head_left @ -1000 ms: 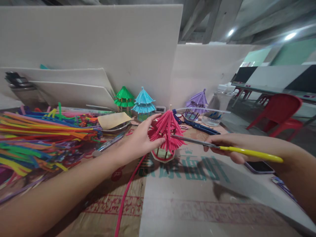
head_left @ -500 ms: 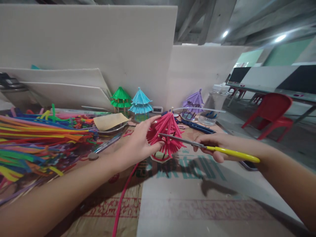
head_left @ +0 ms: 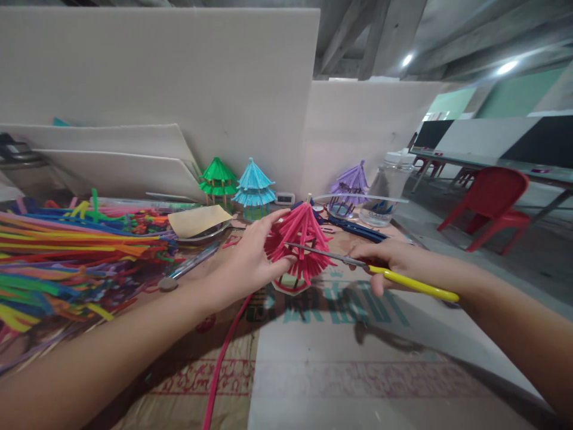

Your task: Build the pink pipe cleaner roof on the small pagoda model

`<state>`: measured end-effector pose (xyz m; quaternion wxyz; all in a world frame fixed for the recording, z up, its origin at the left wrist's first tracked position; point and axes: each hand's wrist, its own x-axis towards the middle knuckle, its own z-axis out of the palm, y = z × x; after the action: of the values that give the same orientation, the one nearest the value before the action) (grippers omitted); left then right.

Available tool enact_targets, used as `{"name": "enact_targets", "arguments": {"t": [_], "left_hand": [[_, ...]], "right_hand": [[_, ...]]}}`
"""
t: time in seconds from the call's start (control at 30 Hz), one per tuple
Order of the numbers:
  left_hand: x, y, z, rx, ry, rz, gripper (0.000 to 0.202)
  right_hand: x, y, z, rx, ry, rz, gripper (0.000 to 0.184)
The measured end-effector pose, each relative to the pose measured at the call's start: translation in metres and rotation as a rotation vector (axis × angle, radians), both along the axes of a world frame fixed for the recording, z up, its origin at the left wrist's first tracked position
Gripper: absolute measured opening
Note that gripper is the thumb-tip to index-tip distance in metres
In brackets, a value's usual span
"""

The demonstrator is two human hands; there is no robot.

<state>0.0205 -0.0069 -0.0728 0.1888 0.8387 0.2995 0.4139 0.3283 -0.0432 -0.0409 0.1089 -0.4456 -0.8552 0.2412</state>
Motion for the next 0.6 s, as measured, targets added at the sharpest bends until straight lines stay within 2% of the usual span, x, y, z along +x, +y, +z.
{"name": "enact_targets", "arguments": {"t": [0.2,0.4,0.6], "left_hand": [[-0.001,0.004,-0.004,-0.015,-0.005,-0.01,0.071],[-0.002,0.002,-0.001,-0.04,0.002,-0.011,0.07],[-0.011,0.006,-0.001,-0.076,-0.049,-0.068,0.057]], "right_hand": [[0.0,-0.004,0.002,-0.052,-0.001,-0.014,0.028],[0.0,-0.009,0.012,-0.108,-0.117,0.019,0.037],[0.003,-0.003,0.006,-0.109,-0.062,0.106,0.061]]}}
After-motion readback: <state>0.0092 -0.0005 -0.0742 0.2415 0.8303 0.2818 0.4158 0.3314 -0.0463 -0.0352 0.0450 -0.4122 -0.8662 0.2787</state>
